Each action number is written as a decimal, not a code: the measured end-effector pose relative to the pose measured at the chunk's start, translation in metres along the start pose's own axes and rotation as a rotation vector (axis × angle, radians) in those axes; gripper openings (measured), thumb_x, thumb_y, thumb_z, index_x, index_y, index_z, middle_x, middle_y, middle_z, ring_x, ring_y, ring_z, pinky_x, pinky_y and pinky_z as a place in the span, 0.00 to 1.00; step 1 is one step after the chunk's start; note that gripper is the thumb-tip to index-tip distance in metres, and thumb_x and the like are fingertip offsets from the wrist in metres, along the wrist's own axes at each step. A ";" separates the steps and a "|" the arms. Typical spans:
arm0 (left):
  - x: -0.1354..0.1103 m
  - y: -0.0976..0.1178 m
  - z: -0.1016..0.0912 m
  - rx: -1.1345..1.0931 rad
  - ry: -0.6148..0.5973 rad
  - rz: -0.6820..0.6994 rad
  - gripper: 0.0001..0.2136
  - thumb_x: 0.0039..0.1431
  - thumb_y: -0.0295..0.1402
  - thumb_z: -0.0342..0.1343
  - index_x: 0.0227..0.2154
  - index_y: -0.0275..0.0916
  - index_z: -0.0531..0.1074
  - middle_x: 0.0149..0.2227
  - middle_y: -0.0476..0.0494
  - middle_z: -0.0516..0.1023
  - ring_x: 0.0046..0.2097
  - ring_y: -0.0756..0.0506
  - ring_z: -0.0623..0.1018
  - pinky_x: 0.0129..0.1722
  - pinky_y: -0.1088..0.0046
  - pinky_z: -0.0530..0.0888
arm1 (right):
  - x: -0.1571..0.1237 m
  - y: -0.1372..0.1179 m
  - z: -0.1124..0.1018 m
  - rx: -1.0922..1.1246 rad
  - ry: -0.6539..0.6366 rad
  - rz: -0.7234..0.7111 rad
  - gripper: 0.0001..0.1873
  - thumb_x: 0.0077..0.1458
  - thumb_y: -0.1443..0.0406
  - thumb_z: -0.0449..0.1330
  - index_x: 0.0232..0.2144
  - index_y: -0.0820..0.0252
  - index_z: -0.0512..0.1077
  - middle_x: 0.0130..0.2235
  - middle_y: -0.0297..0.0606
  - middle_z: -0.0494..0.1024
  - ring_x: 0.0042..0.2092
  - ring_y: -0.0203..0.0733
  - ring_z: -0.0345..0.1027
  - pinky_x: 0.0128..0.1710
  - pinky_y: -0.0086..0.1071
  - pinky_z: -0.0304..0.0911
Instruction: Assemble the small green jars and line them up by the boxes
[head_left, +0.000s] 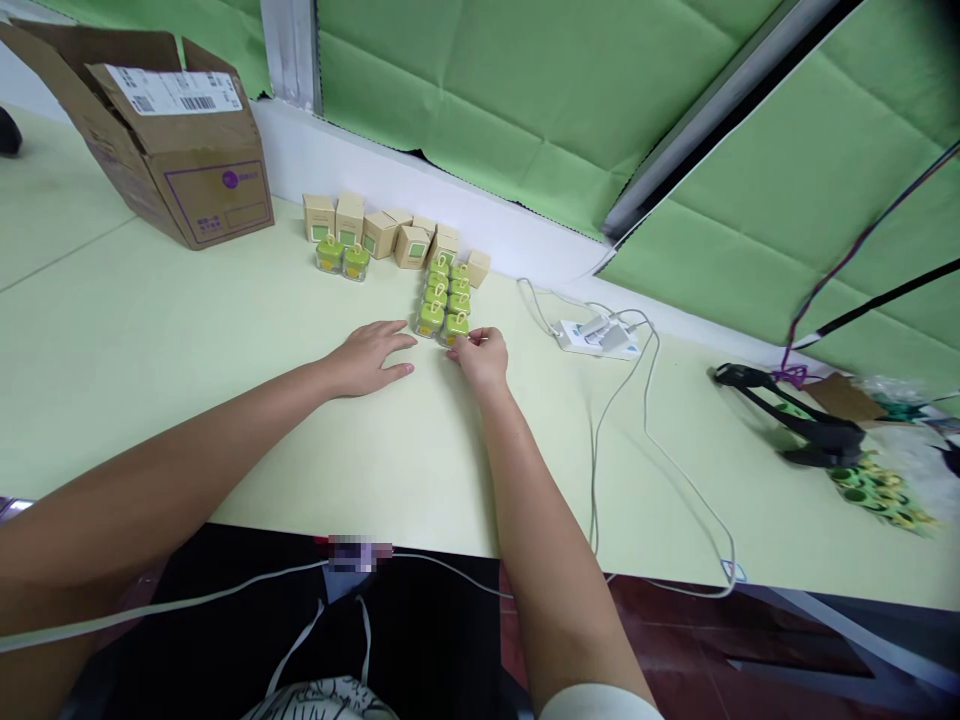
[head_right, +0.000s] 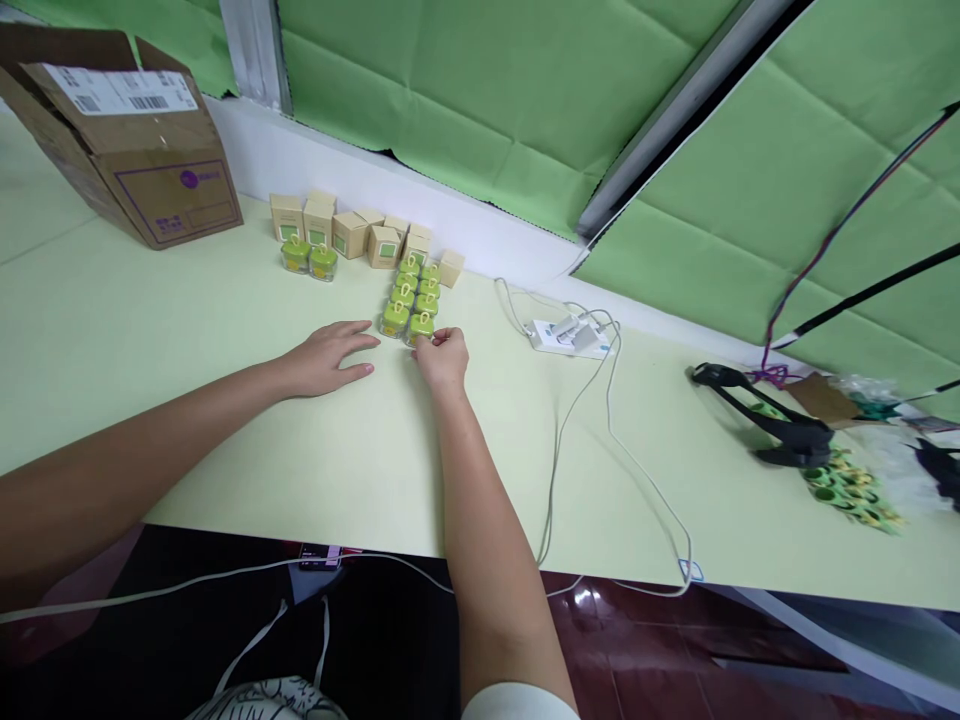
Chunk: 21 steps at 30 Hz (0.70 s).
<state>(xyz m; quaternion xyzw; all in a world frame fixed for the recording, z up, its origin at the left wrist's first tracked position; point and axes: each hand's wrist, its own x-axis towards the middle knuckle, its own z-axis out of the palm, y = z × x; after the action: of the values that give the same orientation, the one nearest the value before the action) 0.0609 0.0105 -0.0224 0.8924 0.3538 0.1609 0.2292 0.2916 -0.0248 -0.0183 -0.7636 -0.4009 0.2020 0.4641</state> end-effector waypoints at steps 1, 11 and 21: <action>0.002 0.002 0.001 0.028 -0.033 0.000 0.31 0.71 0.52 0.50 0.71 0.42 0.66 0.79 0.34 0.54 0.79 0.32 0.55 0.76 0.45 0.54 | -0.001 -0.001 0.000 0.014 -0.010 0.039 0.14 0.52 0.67 0.65 0.36 0.53 0.63 0.35 0.27 0.75 0.29 0.37 0.80 0.33 0.30 0.70; 0.011 0.009 0.002 0.150 -0.085 0.001 0.35 0.74 0.53 0.42 0.76 0.39 0.56 0.79 0.34 0.50 0.80 0.34 0.52 0.77 0.47 0.50 | -0.005 -0.005 0.000 0.018 -0.031 0.052 0.18 0.52 0.62 0.71 0.33 0.54 0.63 0.38 0.28 0.75 0.26 0.34 0.77 0.30 0.30 0.65; 0.010 0.006 0.005 0.171 -0.025 0.066 0.32 0.75 0.51 0.42 0.74 0.41 0.60 0.77 0.33 0.58 0.77 0.33 0.57 0.76 0.47 0.53 | 0.003 0.003 0.001 0.074 -0.039 0.089 0.15 0.50 0.67 0.67 0.36 0.54 0.64 0.42 0.31 0.77 0.27 0.32 0.75 0.30 0.29 0.69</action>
<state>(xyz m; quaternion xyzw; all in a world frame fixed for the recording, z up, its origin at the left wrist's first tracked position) 0.0738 0.0117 -0.0224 0.9218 0.3338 0.1262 0.1515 0.2936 -0.0224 -0.0211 -0.7589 -0.3675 0.2521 0.4748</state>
